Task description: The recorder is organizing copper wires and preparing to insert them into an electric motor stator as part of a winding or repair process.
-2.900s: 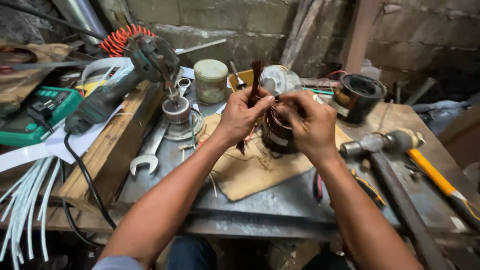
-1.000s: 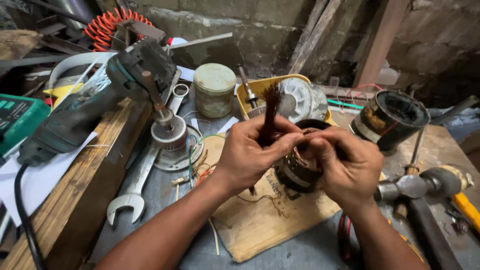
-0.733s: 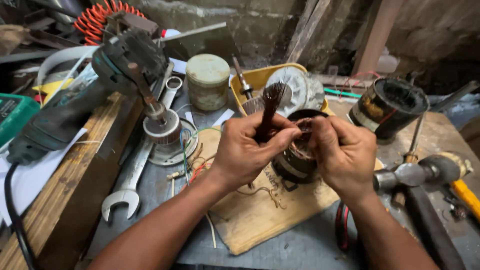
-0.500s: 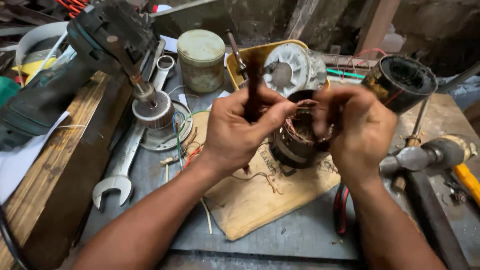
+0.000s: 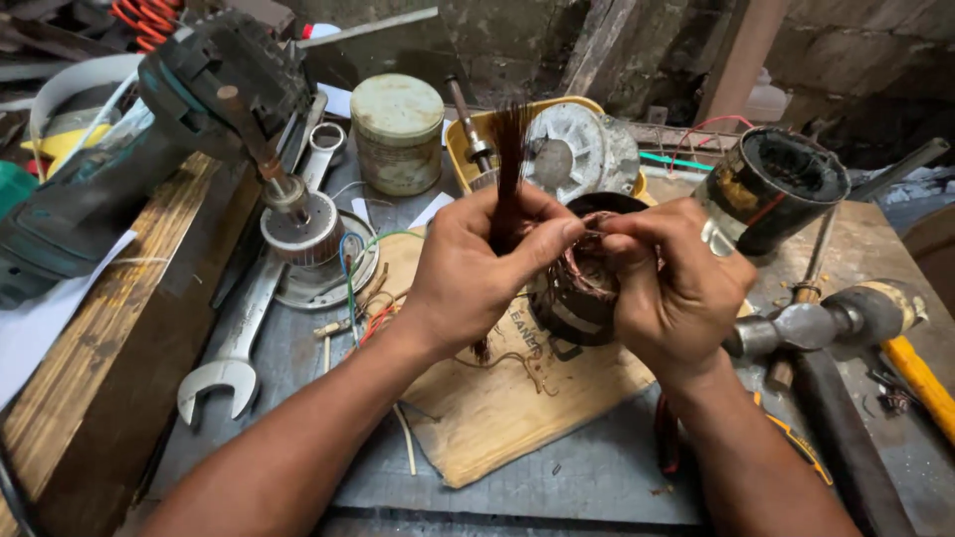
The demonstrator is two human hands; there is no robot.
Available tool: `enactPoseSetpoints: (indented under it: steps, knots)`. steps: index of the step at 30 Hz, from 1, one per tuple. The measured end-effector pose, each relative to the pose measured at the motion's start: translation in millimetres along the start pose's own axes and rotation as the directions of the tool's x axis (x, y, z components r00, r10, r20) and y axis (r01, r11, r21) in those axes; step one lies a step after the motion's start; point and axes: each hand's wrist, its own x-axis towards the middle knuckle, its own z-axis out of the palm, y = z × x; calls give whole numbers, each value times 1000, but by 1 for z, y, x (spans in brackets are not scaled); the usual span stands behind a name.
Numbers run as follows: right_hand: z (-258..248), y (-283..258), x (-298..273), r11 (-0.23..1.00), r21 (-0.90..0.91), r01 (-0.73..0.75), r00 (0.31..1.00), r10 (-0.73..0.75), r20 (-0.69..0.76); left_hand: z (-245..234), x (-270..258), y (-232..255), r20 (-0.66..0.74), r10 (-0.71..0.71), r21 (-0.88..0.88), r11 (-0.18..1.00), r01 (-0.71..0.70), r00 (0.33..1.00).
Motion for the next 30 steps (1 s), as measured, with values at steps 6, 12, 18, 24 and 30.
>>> enactPoseSetpoints:
  steps: [6,12,18,24,30]
  knots:
    - [-1,-6,6,990,40,-138,989,136,59,2,-3,11,21,211,247,946,-209,977]
    - [-4,-10,9,975,108,-193,981,190,45,7,-5,6,83,426,483,773,-410,901]
    - [-6,-12,11,980,149,-133,991,128,43,5,-8,7,146,444,562,698,-443,884]
    - [-8,-9,7,965,148,-215,973,200,112,7,-9,1,73,342,441,832,-338,937]
    - [-8,8,-7,971,14,-240,967,237,95,7,-7,6,51,415,456,800,-391,908]
